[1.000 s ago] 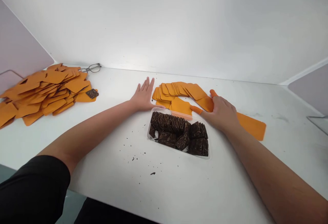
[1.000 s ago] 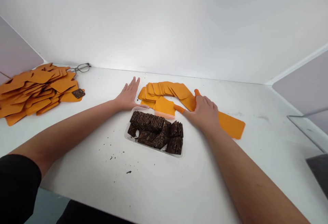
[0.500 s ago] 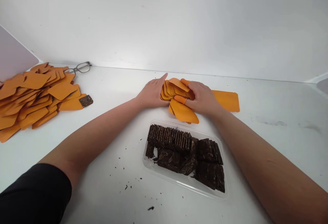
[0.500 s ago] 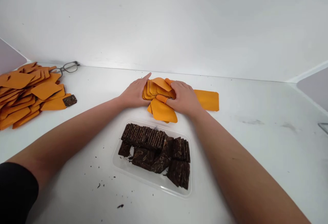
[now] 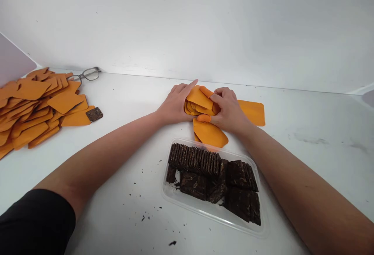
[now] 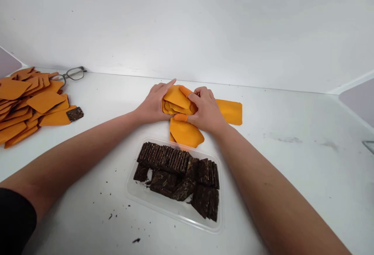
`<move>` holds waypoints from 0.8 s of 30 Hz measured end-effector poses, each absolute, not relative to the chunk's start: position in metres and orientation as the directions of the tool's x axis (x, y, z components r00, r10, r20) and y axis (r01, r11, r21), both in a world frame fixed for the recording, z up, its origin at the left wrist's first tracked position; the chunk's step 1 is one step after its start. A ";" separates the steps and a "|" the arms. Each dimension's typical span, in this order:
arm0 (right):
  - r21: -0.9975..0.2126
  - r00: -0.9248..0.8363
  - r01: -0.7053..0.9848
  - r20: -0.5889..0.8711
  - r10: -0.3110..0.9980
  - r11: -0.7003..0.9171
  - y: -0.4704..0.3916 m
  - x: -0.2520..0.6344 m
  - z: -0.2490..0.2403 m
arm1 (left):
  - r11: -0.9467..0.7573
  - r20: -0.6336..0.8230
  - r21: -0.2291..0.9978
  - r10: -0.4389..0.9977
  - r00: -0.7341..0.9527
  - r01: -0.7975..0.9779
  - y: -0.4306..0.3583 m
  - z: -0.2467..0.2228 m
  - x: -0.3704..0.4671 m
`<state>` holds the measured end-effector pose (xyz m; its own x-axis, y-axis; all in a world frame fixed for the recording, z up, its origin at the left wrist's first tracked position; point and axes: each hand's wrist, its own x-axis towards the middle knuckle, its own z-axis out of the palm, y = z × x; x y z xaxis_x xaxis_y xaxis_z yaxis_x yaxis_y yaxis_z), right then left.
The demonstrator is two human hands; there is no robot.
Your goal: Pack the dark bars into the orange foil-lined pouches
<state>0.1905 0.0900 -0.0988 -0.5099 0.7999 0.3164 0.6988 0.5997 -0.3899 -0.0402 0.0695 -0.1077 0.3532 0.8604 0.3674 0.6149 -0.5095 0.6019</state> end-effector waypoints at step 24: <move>-0.672 -0.266 0.526 0.453 0.851 0.522 0.072 0.189 -0.092 | -0.679 0.663 0.568 0.713 0.230 0.465 0.060 -0.107 -0.044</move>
